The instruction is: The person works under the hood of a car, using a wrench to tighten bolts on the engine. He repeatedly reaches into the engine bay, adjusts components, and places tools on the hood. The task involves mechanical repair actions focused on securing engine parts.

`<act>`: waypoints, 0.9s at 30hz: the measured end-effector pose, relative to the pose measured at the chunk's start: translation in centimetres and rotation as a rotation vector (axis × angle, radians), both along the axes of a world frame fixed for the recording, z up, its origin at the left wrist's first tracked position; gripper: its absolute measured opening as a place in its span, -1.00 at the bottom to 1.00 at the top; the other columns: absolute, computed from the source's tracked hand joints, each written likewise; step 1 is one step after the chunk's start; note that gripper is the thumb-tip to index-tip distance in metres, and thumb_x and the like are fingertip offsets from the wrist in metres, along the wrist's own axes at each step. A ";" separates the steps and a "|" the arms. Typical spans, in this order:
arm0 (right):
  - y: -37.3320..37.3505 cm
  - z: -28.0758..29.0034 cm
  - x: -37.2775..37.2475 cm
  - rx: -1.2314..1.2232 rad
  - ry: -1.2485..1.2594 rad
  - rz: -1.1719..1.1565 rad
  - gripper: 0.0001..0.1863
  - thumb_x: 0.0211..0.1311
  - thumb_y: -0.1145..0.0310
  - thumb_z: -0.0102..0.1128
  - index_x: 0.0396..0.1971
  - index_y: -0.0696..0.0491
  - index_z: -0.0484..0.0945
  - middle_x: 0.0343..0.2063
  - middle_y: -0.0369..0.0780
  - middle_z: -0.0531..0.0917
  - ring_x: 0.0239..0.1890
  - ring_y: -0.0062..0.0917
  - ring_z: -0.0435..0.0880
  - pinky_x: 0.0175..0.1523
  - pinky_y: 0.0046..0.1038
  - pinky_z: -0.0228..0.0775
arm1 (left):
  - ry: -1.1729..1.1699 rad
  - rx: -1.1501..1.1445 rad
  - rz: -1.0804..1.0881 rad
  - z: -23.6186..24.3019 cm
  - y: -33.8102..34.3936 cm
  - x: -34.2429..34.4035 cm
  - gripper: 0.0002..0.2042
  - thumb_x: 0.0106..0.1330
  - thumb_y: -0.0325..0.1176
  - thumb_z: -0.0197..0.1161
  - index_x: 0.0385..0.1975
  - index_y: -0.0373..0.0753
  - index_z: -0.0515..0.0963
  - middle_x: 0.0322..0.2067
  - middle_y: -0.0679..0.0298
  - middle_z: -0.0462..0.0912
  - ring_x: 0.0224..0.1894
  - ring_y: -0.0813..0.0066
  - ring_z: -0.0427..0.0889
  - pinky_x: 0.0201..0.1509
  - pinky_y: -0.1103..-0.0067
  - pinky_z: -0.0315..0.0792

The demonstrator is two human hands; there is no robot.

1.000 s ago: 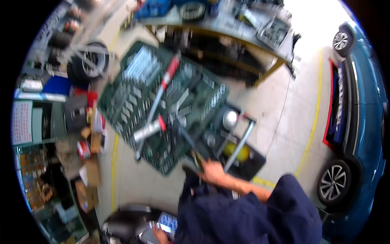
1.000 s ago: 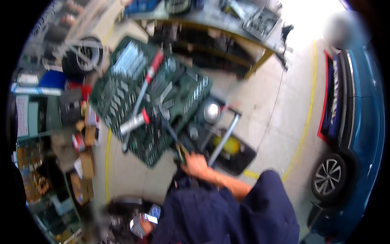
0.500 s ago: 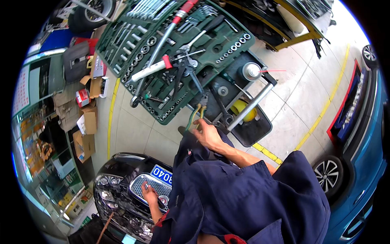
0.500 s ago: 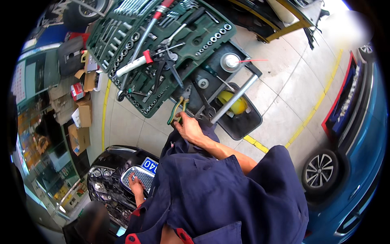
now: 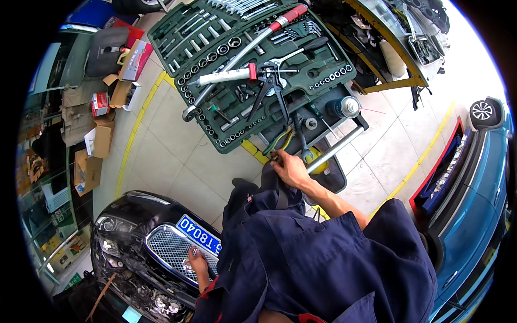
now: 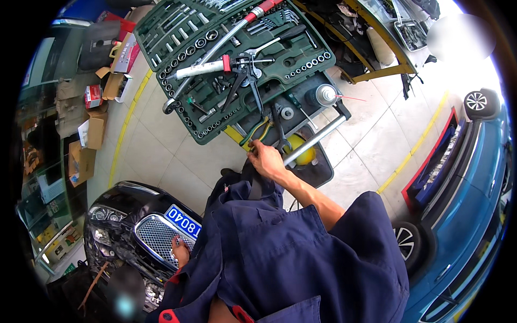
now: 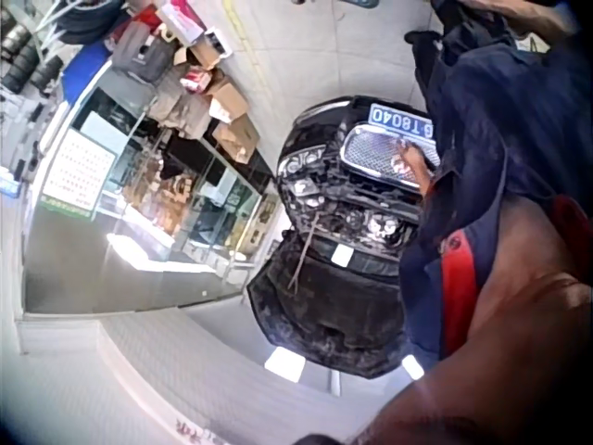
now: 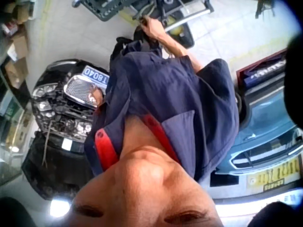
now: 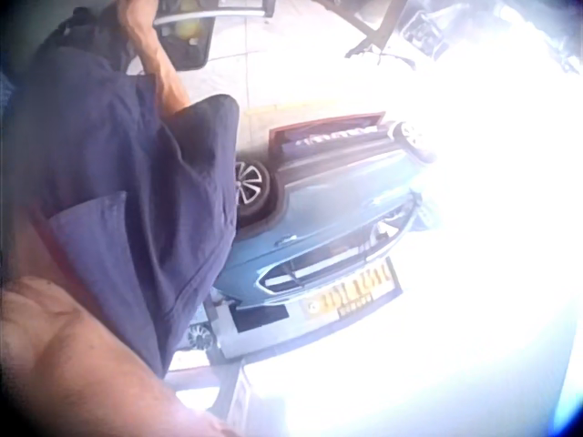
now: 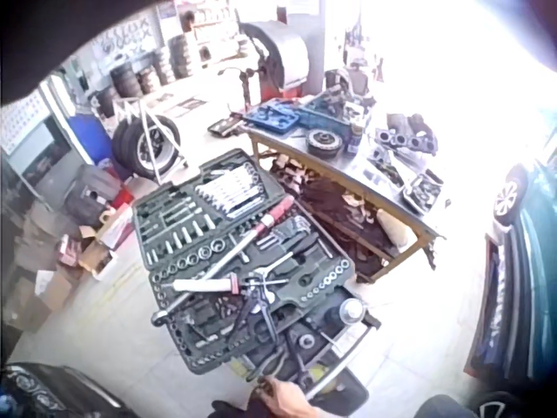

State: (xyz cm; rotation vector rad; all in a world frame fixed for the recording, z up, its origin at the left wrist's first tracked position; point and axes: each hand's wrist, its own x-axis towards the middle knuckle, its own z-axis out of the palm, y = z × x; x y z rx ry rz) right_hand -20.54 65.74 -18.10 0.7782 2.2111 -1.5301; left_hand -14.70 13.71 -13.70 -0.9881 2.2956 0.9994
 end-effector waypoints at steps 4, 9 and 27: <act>0.1 0.7 -0.2 0.040 0.046 0.041 -0.70 0.15 0.28 0.15 -0.15 0.10 0.50 -0.43 -0.08 0.67 -0.30 -0.18 0.66 -0.17 -0.23 0.47 | -0.053 -0.050 0.076 -1.7 -2.0 2.0 -0.81 0.38 -0.42 -0.03 -0.05 -0.10 0.39 -0.72 0.38 0.34 -0.79 0.59 0.28 -0.81 0.59 0.15; 1.3 1.9 -1.9 0.061 0.152 0.109 -0.77 0.09 0.34 0.17 -0.26 0.11 0.55 -0.44 -0.08 0.66 -0.33 -0.19 0.66 -0.24 -0.26 0.47 | 0.040 -0.005 0.192 -2.4 -1.7 2.7 -0.81 0.45 -0.24 -0.06 -0.09 -0.10 0.42 -0.73 0.37 0.35 -0.79 0.60 0.28 -0.79 0.62 0.15; 1.4 5.9 -14.5 0.255 0.425 0.165 -0.80 0.14 0.44 0.21 -0.23 0.13 0.59 -0.37 -0.11 0.66 -0.39 -0.47 0.64 -0.23 -0.49 0.46 | -0.043 -0.271 -0.291 -5.3 -2.3 14.4 -0.72 0.37 -0.26 -0.08 -0.53 -0.25 0.44 -0.81 0.27 0.33 -0.83 0.39 0.37 -0.82 0.42 0.22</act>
